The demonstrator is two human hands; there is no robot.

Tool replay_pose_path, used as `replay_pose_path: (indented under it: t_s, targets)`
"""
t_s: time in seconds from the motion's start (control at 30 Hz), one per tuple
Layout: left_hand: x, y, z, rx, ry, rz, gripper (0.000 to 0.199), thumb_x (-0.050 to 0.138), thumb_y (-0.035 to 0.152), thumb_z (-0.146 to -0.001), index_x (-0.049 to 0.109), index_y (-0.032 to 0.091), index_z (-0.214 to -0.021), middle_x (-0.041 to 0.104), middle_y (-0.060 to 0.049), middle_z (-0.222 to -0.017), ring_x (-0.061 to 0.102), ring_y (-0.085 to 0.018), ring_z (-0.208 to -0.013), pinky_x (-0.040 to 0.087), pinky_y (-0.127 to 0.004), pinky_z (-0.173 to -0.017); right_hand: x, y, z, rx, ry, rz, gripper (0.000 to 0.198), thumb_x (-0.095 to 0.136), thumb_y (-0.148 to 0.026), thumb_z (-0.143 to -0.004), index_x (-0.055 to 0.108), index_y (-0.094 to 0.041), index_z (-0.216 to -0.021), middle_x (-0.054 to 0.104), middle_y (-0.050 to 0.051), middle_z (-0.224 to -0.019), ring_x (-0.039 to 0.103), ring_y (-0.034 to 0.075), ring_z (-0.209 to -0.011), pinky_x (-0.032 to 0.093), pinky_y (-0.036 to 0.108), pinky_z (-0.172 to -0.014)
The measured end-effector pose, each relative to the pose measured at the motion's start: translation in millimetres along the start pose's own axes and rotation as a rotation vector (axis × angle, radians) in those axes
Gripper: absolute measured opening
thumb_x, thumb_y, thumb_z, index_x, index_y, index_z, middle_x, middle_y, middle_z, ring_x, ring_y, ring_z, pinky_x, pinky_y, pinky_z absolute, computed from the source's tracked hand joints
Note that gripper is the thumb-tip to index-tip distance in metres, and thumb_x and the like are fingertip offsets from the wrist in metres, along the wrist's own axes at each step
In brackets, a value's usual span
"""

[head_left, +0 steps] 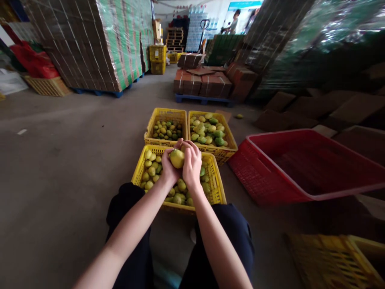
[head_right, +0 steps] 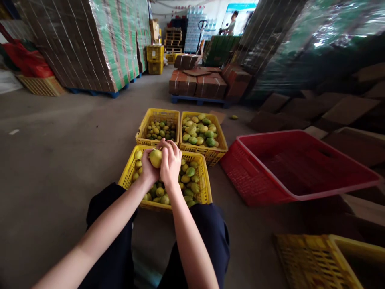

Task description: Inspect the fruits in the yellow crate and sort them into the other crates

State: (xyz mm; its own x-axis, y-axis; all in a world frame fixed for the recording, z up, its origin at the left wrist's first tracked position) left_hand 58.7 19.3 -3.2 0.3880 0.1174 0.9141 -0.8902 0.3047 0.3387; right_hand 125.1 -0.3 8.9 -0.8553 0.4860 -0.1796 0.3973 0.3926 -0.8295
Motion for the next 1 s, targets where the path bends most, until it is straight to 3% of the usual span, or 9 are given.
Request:
replay_pose_path:
  t_s: [0.1,0.2,0.33,0.43,0.53,0.6,0.8,0.93,1.0]
  targets:
    - [-8,0,-1,0.004,0.022,0.034,0.028,0.047,0.027,-0.086,0.068,0.018,-0.102,0.071,-0.009,-0.091,0.071,-0.025,-0.099,0.060,-0.031,-0.081,9,-4,9,-0.140,-0.114,0.202,0.028,0.061,-0.045,-0.086,0.069,-0.024,-0.102,0.061,0.013,-0.139,0.046,0.034,-0.137,0.032,0.057,-0.115]
    - [-24,-4,-4,0.047,0.202,0.087,0.022,0.046,0.026,-0.091,0.065,0.021,-0.102,0.066,-0.006,-0.082,0.070,-0.021,-0.093,0.059,-0.027,-0.075,15,-7,15,-0.251,-0.164,0.256,0.029,0.069,-0.038,-0.080,0.067,-0.025,-0.106,0.071,0.011,-0.118,0.058,0.033,-0.123,0.029,0.057,-0.117]
    - [-36,-14,-9,0.042,0.353,0.094,0.018,0.045,0.030,-0.095,0.062,0.023,-0.098,0.061,-0.004,-0.076,0.067,-0.019,-0.084,0.059,-0.026,-0.073,15,-8,16,-0.230,-0.202,0.184,0.024,0.070,-0.033,-0.080,0.067,-0.027,-0.103,0.073,0.007,-0.098,0.065,0.029,-0.100,0.038,0.054,-0.111]
    - [-34,-14,-9,0.033,0.311,0.039,0.018,0.051,0.037,-0.093,0.064,0.024,-0.094,0.060,-0.005,-0.076,0.067,-0.022,-0.087,0.061,-0.032,-0.077,10,-16,18,-0.163,-0.238,0.037,0.023,0.072,-0.032,-0.078,0.068,-0.028,-0.100,0.073,0.007,-0.102,0.066,0.029,-0.103,0.044,0.051,-0.107]
    - [-23,-7,-6,-0.015,0.175,-0.020,0.023,0.053,0.041,-0.093,0.066,0.022,-0.090,0.062,-0.006,-0.077,0.069,-0.026,-0.092,0.062,-0.037,-0.080,3,-26,21,-0.032,-0.184,-0.173,0.031,0.078,-0.031,-0.074,0.064,-0.029,-0.102,0.072,0.004,-0.102,0.067,0.025,-0.102,0.045,0.048,-0.107]
    - [-16,1,-5,-0.016,0.135,-0.041,0.025,0.053,0.040,-0.095,0.066,0.020,-0.087,0.063,-0.005,-0.076,0.070,-0.023,-0.087,0.061,-0.033,-0.078,-3,-28,20,0.091,-0.112,-0.358,0.039,0.080,-0.030,-0.072,0.060,-0.029,-0.105,0.072,0.001,-0.101,0.068,0.021,-0.099,0.051,0.042,-0.101]
    - [-6,18,-12,-0.041,0.236,0.108,0.030,0.054,0.039,-0.097,0.062,0.016,-0.080,0.062,-0.001,-0.068,0.061,-0.011,-0.058,0.052,-0.020,-0.056,-19,-11,1,0.350,0.085,-0.584,0.018,0.072,-0.039,-0.081,0.062,-0.025,-0.085,0.071,-0.001,-0.087,0.068,0.014,-0.084,0.056,0.026,-0.078]
    - [-6,17,-11,-0.154,0.272,0.214,0.029,0.048,0.036,-0.098,0.067,0.015,-0.089,0.065,-0.004,-0.070,0.065,-0.015,-0.062,0.054,-0.024,-0.057,-24,20,-6,0.726,0.338,-0.682,0.017,0.061,-0.040,-0.086,0.059,-0.023,-0.083,0.070,-0.002,-0.078,0.067,0.014,-0.072,0.054,0.023,-0.058]
    - [-8,17,-8,-0.165,0.328,0.196,0.027,0.046,0.031,-0.099,0.068,0.017,-0.092,0.066,-0.003,-0.071,0.065,-0.016,-0.063,0.055,-0.026,-0.060,-21,30,-5,0.921,0.380,-0.764,0.017,0.058,-0.038,-0.087,0.057,-0.022,-0.082,0.069,-0.003,-0.069,0.065,0.013,-0.062,0.052,0.022,-0.050]
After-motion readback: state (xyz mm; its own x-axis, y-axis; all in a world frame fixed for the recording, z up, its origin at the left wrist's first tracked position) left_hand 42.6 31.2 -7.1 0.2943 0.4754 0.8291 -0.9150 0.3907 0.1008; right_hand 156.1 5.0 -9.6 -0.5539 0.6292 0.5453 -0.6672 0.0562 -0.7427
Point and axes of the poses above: each hand's wrist, its own z-axis away from the middle knuckle, its own x-axis out of the palm, y = z × x, the point moved 4 cm from there along -z, towards the middle knuckle
